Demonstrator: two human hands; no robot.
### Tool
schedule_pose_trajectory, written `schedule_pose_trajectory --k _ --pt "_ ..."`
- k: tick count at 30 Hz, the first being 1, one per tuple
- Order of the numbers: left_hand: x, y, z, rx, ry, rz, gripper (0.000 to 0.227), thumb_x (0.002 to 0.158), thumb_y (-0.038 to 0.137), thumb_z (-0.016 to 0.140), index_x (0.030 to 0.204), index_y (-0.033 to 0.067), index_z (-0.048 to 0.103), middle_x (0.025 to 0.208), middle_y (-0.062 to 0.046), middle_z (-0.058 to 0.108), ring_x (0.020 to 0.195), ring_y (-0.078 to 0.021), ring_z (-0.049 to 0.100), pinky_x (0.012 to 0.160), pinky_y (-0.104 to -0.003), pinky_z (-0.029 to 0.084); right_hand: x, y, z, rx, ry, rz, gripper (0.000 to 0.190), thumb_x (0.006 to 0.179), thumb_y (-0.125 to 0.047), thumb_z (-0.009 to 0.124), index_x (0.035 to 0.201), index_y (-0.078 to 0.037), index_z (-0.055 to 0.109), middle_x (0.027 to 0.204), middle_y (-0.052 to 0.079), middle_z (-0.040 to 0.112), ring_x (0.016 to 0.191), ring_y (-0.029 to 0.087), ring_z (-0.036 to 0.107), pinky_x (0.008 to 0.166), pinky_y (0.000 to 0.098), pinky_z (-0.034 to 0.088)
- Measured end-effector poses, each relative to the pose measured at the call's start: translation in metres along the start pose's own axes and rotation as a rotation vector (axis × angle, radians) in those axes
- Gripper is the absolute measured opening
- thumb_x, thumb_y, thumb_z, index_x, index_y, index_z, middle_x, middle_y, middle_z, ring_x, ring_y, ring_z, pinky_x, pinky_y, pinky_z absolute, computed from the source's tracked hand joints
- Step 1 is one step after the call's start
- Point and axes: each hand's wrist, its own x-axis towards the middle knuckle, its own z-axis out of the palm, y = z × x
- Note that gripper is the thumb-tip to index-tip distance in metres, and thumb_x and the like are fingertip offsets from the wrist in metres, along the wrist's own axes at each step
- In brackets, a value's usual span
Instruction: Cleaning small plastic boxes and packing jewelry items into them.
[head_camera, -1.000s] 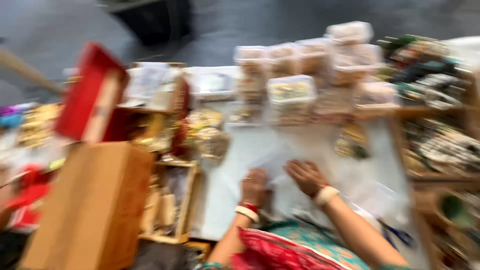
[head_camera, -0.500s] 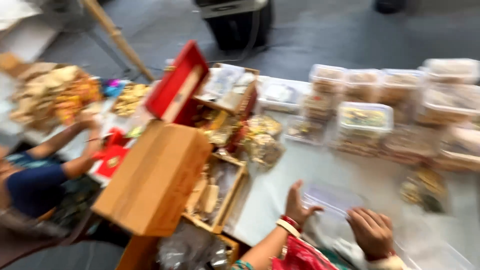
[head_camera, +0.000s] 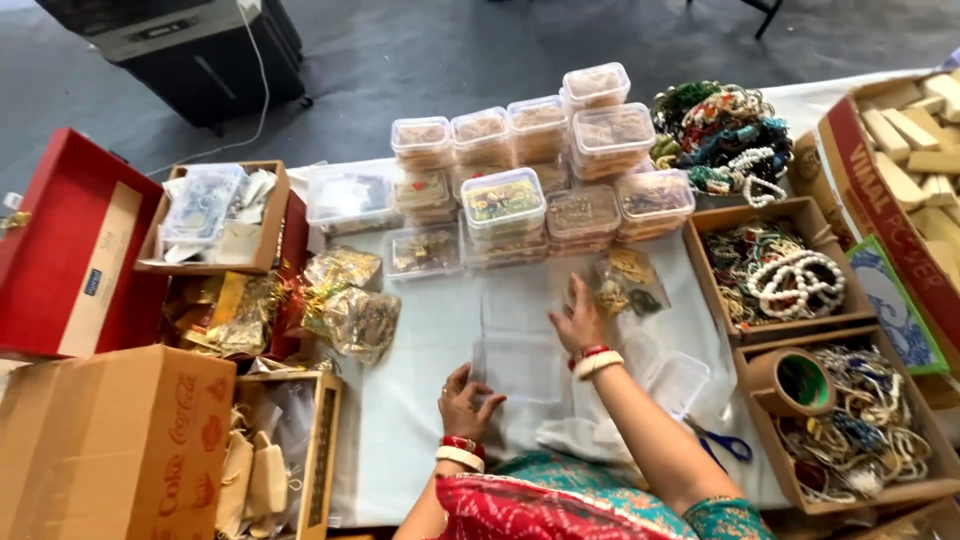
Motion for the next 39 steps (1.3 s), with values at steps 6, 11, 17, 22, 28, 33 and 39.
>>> schedule_pose_trajectory --k 6,11,17,22,28,33,39 --pt "0.002 0.002 -0.006 -0.035 -0.04 -0.064 0.049 0.063 0.045 0.093 0.093 0.0161 0.066 0.138 -0.006 0.059 0.122 -0.0305 0.056 0.099 -0.049 0.043 -0.048 -0.034 -0.001 -0.417 -0.109 -0.426 0.062 0.075 -0.017 0.078 0.134 -0.01 0.058 0.15 0.022 0.049 0.139 0.039 0.043 0.105 0.0506 0.04" --pt "0.001 0.01 -0.011 -0.015 -0.049 -0.041 0.061 0.062 0.041 0.092 0.109 0.0146 0.062 0.137 -0.01 0.055 0.126 -0.0334 0.052 0.098 -0.05 0.04 -0.095 -0.059 -0.031 -0.421 -0.227 -0.521 0.043 0.083 -0.019 0.073 0.125 -0.014 0.066 0.136 0.011 0.061 0.129 0.032 0.055 0.098 0.0467 0.044" --pt "-0.006 0.01 -0.003 0.029 -0.007 -0.04 0.058 0.073 0.042 0.091 0.108 0.0121 0.057 0.14 -0.011 0.053 0.129 -0.0338 0.051 0.102 -0.05 0.041 -0.118 -0.069 -0.109 -0.391 -0.964 -0.433 0.033 0.072 -0.023 0.08 0.105 -0.019 0.076 0.109 0.01 0.068 0.107 0.036 0.062 0.091 0.0478 0.047" --pt "0.0 0.021 -0.01 0.008 0.07 0.007 0.065 0.073 0.039 0.087 0.116 0.0038 0.054 0.139 -0.016 0.048 0.126 -0.0393 0.049 0.101 -0.054 0.04 -0.133 -0.01 -0.121 -0.306 -0.801 -0.298 0.032 0.078 -0.001 0.066 0.104 -0.017 0.076 0.103 0.008 0.069 0.098 0.03 0.068 0.085 0.037 0.056" --pt "0.001 0.019 -0.01 0.1 -0.013 -0.016 0.04 0.077 0.033 0.086 0.095 0.0111 0.057 0.156 -0.015 0.042 0.127 -0.0355 0.052 0.091 -0.05 0.043 -0.076 -0.08 -0.056 -0.315 -0.46 -0.408 0.026 0.08 -0.001 0.064 0.102 -0.012 0.074 0.102 0.013 0.067 0.095 0.033 0.067 0.082 0.0403 0.056" --pt "0.0 0.0 0.0 0.058 -0.024 -0.003 0.036 0.076 0.027 0.085 0.088 0.0136 0.055 0.159 -0.014 0.043 0.122 -0.0304 0.059 0.089 -0.047 0.044 -0.05 -0.025 0.04 -0.919 -0.482 -0.358 0.018 0.082 -0.007 0.063 0.098 -0.007 0.072 0.108 0.014 0.065 0.102 0.033 0.063 0.085 0.0455 0.053" --pt "0.002 0.008 -0.006 0.002 0.024 0.013 0.058 0.079 0.026 0.085 0.121 0.0132 0.049 0.156 -0.015 0.048 0.132 -0.0331 0.056 0.095 -0.047 0.044 -0.05 -0.03 0.083 -0.778 -0.495 -0.434 0.029 0.078 -0.002 0.064 0.105 -0.006 0.072 0.109 0.015 0.064 0.105 0.034 0.062 0.092 0.0433 0.052"
